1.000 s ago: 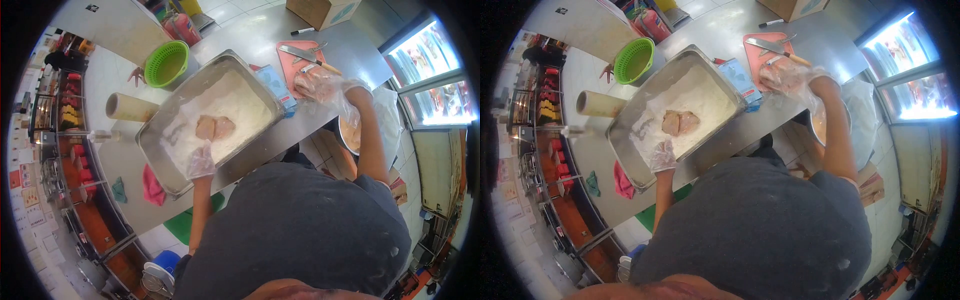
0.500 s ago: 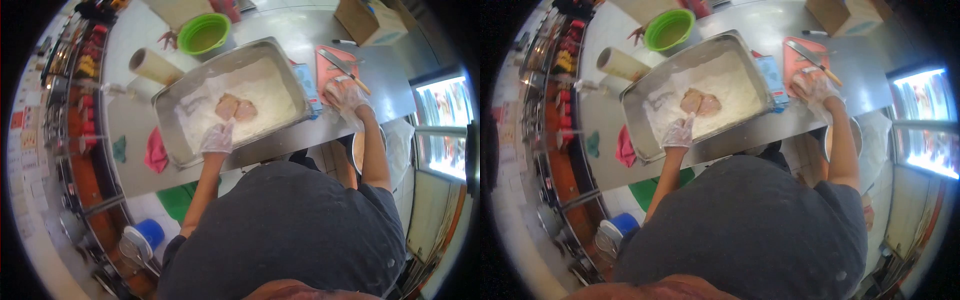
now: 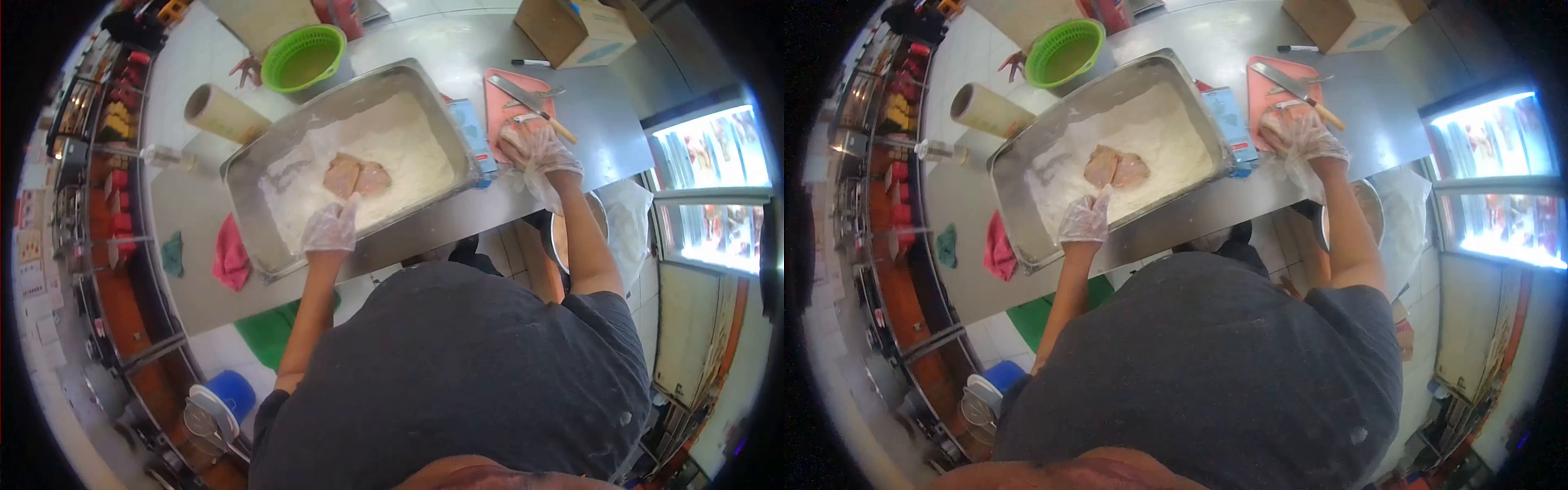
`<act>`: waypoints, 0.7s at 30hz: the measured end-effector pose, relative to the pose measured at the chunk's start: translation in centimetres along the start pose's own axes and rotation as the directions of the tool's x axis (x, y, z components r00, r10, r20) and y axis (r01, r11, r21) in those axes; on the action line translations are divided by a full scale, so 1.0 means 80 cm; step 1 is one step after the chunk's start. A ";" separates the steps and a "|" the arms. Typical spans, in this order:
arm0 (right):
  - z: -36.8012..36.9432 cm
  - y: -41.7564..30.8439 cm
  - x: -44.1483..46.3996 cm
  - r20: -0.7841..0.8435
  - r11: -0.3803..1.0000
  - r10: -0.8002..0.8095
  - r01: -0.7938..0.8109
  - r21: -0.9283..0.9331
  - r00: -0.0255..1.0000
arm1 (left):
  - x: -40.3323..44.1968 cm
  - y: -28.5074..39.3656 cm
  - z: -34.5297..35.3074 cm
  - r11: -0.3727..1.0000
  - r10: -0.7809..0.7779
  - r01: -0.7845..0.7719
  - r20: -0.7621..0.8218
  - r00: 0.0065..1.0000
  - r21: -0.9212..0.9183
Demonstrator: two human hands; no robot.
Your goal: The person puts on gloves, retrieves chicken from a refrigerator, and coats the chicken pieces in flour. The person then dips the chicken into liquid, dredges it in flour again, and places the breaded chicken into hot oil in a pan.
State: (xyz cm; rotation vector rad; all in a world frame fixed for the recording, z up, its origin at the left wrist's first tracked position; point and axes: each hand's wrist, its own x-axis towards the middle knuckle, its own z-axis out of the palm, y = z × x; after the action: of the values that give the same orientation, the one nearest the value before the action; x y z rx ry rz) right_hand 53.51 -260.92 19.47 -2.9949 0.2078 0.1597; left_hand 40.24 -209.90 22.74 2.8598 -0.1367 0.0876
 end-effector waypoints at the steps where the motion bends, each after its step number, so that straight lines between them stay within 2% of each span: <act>1: 0.006 0.007 -0.002 -0.008 1.000 0.013 -0.013 0.002 1.000 | 0.000 0.003 -0.002 0.997 -0.077 0.076 0.035 0.996 0.012; 2: 0.012 0.013 -0.003 -0.043 1.000 0.004 -0.004 0.007 0.999 | 0.001 0.004 -0.004 0.987 -0.157 0.155 0.069 0.985 0.029; 4: 0.017 0.020 -0.001 -0.082 1.000 -0.004 0.005 0.013 0.997 | 0.002 -0.004 0.001 0.993 -0.118 0.116 0.062 0.991 0.026; 6: 0.019 0.027 0.005 0.016 0.985 -0.081 0.082 -0.151 0.997 | 0.001 -0.008 0.009 0.996 -0.088 0.087 0.054 0.995 0.021; 8: 0.033 0.044 0.013 -0.014 0.982 -0.133 0.130 -0.137 0.991 | 0.001 -0.011 0.013 0.981 -0.196 0.194 0.116 0.974 0.023; 9: 0.031 0.040 0.012 -0.040 0.976 -0.183 0.177 -0.124 0.982 | 0.001 -0.015 0.014 0.981 -0.196 0.194 0.114 0.974 0.027; 10: 0.028 0.038 0.009 -0.040 0.977 -0.182 0.176 -0.120 0.982 | -0.001 -0.021 0.016 0.993 -0.103 0.095 0.127 0.986 0.067; 11: 0.025 0.038 0.004 -0.075 0.986 -0.157 0.152 -0.065 0.985 | -0.002 -0.025 0.017 0.994 -0.010 -0.006 0.147 0.989 0.106; 12: 0.018 0.036 0.000 -0.110 0.992 -0.128 0.128 -0.011 0.986 | 0.000 -0.020 0.010 0.994 -0.008 -0.008 0.149 0.989 0.108; 13: 0.016 0.042 -0.001 -0.108 0.992 -0.125 0.125 -0.009 0.986 | 0.005 -0.007 -0.005 0.994 -0.114 0.111 0.178 0.977 0.025; 14: 0.013 0.049 -0.002 -0.089 0.997 -0.050 0.055 0.055 0.995 | 0.007 0.003 -0.013 0.972 -0.214 0.230 0.215 0.953 -0.054; 16: 0.003 0.053 -0.007 -0.067 0.991 0.039 -0.030 0.129 0.997 | 0.002 0.006 -0.015 0.982 -0.180 0.188 0.184 0.966 -0.025; 18: -0.029 0.062 -0.015 0.104 0.839 0.343 -0.354 0.413 0.934 | 0.004 0.007 -0.016 0.992 -0.128 0.129 0.150 0.980 0.004; 20: -0.070 0.077 -0.029 0.073 0.824 0.330 -0.325 0.465 0.941 | 0.007 0.004 -0.008 0.949 -0.300 0.313 0.201 0.933 -0.036; 21: -0.074 0.096 -0.032 0.055 0.819 0.320 -0.305 0.486 0.946 | 0.009 0.004 -0.009 0.953 -0.288 0.301 0.201 0.936 -0.034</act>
State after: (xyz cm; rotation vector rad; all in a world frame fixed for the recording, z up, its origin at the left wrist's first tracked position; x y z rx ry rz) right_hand 50.44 -268.93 24.64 -2.4360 0.6431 0.0786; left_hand 40.92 -210.05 23.57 2.7824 0.2476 -0.2519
